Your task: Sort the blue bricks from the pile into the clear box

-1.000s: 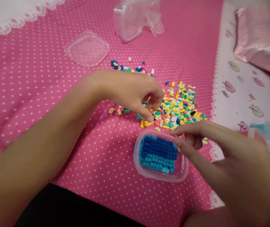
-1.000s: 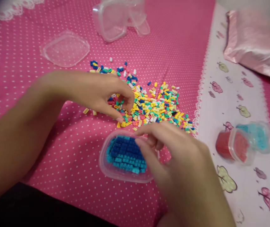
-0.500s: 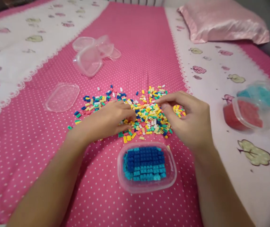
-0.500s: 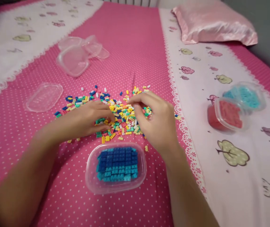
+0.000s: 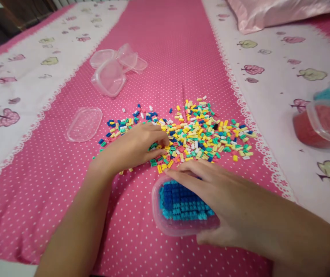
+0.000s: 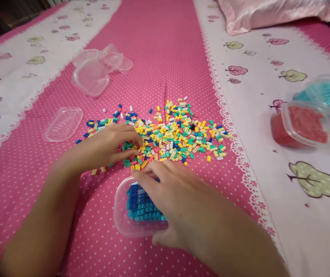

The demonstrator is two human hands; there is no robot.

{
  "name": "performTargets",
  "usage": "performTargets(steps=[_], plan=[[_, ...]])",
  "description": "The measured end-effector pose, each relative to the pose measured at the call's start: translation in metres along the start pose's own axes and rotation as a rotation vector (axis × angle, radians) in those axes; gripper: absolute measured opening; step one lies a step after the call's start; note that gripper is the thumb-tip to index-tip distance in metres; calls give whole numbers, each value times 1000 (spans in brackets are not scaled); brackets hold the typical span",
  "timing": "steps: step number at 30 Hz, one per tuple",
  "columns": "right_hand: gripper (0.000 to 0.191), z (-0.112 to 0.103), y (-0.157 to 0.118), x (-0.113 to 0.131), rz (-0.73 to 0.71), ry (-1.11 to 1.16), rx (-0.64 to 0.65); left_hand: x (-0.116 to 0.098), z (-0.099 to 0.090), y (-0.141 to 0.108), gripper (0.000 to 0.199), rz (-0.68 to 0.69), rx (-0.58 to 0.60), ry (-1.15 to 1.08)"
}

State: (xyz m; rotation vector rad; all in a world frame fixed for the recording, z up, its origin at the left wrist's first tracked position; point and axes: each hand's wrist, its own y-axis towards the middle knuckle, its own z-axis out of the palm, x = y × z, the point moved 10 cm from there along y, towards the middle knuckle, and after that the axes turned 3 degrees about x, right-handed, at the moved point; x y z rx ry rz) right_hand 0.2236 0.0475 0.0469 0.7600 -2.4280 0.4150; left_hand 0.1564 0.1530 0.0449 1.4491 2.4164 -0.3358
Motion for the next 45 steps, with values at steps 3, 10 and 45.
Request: performTargets(steps=[3,10,45], plan=[[84,4,1,3,-11,-12,41,0,1,0,11,16,-7,-3],[83,9,1,3,-63,61,89,-1,1,0,9,17,-10,9],[107,-2,13,-21,-45,26,11,-1,5,0,6,61,-15,5]])
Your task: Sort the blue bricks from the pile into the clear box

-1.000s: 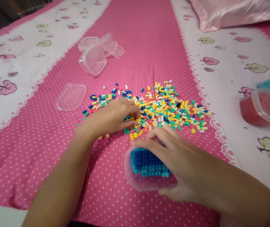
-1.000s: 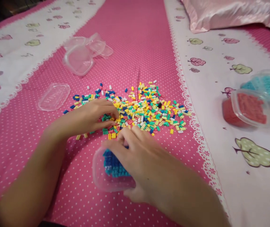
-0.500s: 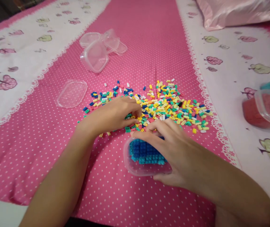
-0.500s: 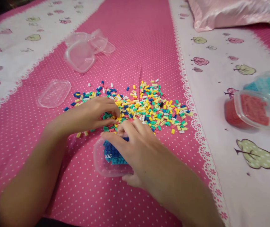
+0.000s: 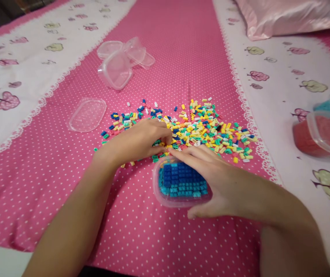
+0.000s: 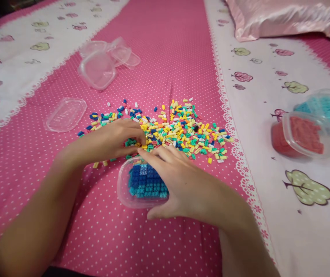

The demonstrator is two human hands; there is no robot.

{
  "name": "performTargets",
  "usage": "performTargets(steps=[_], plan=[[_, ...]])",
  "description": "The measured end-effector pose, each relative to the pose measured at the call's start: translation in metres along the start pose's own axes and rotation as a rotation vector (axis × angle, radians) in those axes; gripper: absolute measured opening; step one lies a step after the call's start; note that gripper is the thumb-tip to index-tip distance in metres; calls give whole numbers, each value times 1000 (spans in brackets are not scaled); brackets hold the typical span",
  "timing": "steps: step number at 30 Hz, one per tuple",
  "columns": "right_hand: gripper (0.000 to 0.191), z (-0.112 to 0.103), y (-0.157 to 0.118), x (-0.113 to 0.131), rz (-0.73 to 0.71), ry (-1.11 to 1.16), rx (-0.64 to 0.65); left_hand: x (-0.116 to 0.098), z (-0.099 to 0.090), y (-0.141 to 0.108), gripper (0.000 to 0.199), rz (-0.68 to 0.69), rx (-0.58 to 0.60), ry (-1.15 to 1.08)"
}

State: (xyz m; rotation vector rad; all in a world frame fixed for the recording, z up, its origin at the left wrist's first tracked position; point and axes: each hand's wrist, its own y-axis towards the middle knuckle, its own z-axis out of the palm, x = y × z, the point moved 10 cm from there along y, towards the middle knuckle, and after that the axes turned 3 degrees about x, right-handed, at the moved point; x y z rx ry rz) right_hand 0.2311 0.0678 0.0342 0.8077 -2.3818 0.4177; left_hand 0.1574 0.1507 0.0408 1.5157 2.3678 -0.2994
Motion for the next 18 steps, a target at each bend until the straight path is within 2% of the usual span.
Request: performTargets(steps=[7,13,16,18], plan=[[111,7,-5,-1,11,28,73,-2,1,1,9,21,2,-17],[111,-6,-6,-1,-1,70,63,-5,2,2,10,17,19,6],[96,-33,-4,-10,24,130,-119,-7,0,2,10,6,14,26],[69,-56,-7,-21,66,138,-320,-8,-2,2,11,6,6,31]])
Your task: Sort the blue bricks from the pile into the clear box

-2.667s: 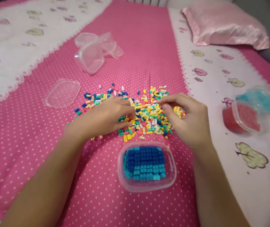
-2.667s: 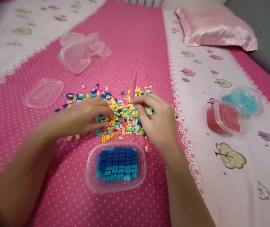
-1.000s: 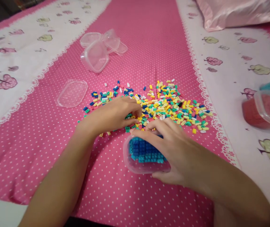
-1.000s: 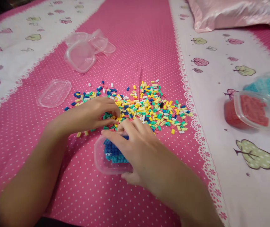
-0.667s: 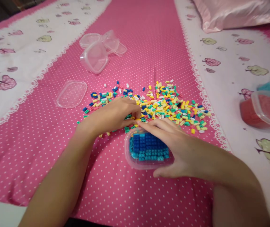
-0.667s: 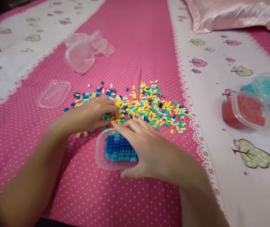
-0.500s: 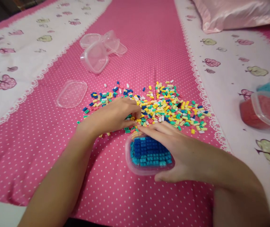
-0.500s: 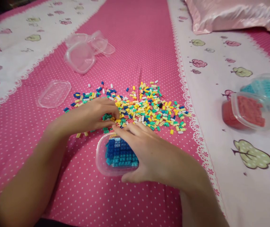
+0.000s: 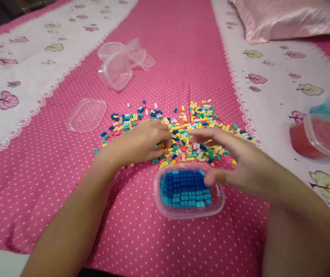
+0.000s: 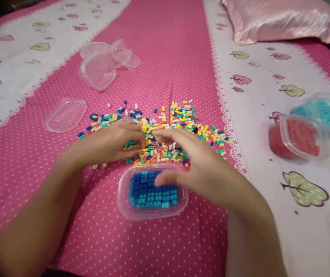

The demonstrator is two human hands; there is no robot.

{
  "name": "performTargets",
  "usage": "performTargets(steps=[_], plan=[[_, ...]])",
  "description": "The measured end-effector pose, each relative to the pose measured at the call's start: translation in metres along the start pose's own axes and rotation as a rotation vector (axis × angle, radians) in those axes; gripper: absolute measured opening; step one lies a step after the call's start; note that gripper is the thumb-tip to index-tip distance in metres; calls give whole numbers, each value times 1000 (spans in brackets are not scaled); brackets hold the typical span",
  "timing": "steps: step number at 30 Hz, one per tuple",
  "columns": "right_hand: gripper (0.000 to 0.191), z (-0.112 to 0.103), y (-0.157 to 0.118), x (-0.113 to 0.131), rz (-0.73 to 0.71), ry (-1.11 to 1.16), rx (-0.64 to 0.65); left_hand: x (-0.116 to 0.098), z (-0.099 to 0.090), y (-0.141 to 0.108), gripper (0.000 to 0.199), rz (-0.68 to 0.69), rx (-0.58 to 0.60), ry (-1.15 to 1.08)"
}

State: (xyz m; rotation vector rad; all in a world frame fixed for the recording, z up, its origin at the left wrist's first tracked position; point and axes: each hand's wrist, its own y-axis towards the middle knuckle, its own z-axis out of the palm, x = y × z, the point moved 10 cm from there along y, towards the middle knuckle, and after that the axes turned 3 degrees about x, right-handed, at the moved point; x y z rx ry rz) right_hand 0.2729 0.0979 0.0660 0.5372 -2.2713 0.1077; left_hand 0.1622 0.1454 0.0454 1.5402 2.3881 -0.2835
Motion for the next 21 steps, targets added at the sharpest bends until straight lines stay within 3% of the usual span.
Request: performTargets(steps=[3,5,12,16,21], plan=[[29,-22,6,-9,23,-79,-219,-1,-1,0,11,16,-9,-4],[19,-18,12,-12,1,-119,-231,0,-2,0,12,19,-13,-3],[13,26,35,-16,-144,-136,-4,-5,-6,-1,12,9,-50,31],[9,30,37,-17,-165,-186,28,-16,-3,0,12,66,-33,8],[11,30,36,-18,-129,-202,33,-10,2,1,6,-5,-22,130]])
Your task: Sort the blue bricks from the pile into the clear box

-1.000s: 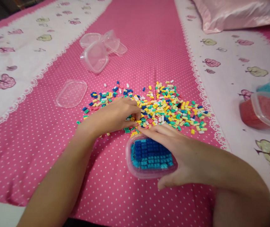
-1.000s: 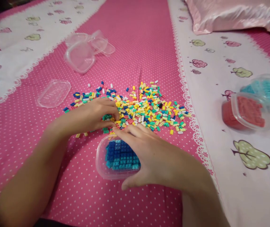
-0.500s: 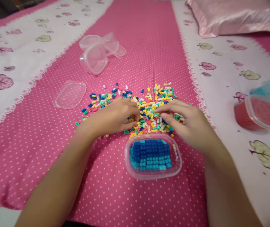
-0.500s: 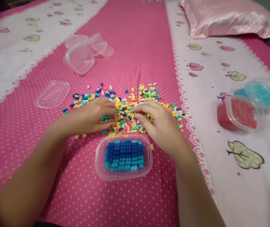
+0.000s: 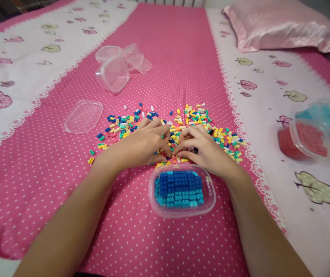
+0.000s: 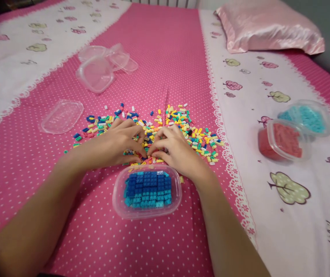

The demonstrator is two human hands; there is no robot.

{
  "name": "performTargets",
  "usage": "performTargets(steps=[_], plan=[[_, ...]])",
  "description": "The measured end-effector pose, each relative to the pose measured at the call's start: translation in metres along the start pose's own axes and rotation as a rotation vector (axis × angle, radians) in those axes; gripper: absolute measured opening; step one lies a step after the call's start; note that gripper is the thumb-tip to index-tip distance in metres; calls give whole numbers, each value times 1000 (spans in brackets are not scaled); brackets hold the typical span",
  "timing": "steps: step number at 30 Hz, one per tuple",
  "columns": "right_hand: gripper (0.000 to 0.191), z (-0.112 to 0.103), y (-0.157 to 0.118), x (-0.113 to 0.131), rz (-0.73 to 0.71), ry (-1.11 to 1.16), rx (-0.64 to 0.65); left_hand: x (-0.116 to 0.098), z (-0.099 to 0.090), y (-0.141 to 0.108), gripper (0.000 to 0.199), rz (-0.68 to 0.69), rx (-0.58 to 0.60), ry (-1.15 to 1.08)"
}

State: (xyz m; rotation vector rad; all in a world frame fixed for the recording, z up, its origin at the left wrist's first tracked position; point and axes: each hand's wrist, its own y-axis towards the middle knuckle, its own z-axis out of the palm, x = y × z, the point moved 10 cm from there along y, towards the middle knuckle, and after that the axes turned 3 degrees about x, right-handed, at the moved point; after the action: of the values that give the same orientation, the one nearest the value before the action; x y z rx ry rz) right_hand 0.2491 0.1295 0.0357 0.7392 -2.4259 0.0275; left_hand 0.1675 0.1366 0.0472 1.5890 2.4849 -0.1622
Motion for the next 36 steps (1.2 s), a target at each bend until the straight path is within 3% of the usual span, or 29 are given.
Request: performTargets(steps=[11,16,21,27,36], plan=[[22,-17,-4,-4,34,-30,-142,-9,2,3,14,-42,-31,110],[19,-30,-7,14,1,59,-182,-8,-5,2,17,-42,-59,-10],[11,-27,-10,36,-13,136,-123,-3,-15,-4,19,-26,-49,-156],[11,-23,-15,53,-37,76,-84,-15,-19,-10,20,96,35,-390],[10,-33,-30,70,47,-135,-127,-21,-25,-12,16,89,31,-453]])
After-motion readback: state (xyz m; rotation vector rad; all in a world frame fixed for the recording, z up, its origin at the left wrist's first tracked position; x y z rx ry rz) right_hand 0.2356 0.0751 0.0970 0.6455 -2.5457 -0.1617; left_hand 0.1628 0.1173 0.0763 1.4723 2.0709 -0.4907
